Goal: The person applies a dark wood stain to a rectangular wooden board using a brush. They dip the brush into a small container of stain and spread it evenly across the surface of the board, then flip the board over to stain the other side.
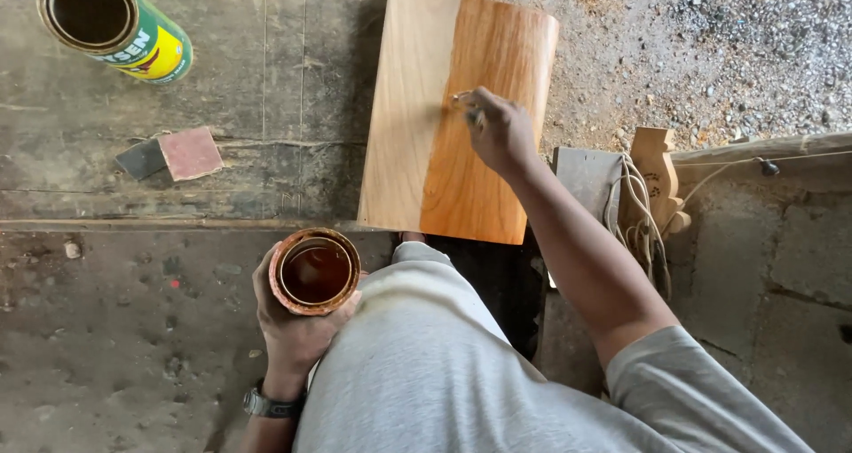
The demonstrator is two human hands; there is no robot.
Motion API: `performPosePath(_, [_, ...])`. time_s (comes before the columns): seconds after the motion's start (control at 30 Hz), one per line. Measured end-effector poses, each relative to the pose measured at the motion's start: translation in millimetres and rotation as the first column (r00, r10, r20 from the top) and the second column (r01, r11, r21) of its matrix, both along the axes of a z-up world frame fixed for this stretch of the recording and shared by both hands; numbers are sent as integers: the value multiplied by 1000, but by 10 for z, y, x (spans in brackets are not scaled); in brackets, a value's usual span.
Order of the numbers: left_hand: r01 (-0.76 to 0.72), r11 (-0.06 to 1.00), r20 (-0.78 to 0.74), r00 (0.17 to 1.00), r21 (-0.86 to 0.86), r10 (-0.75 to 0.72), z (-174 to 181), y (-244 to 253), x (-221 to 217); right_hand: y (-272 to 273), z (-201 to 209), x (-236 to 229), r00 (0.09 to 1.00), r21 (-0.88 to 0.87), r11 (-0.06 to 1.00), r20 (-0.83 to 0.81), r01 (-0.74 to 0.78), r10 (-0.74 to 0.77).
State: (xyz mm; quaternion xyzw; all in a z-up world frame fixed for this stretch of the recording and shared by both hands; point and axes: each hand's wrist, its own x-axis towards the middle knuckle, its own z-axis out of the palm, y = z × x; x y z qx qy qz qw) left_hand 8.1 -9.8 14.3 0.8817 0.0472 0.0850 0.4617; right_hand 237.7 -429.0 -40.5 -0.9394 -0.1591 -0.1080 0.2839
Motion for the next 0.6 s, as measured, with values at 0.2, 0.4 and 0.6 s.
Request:
performPosePath(0.2, [-16,999,67,998,29,14,-145,88,-47,462,142,-1478,978,-75,975,-29,-211,209])
performPosePath(0.4, [-35,999,-14,999,-8,35,-110,88,-39,539,526,-2013,911,196,978,-387,-73,145])
performPosePath(0.6, [29,998,29,999,-53,-27,-94,40,58,134,266,-1358,991,-52,998,-130,-43,36])
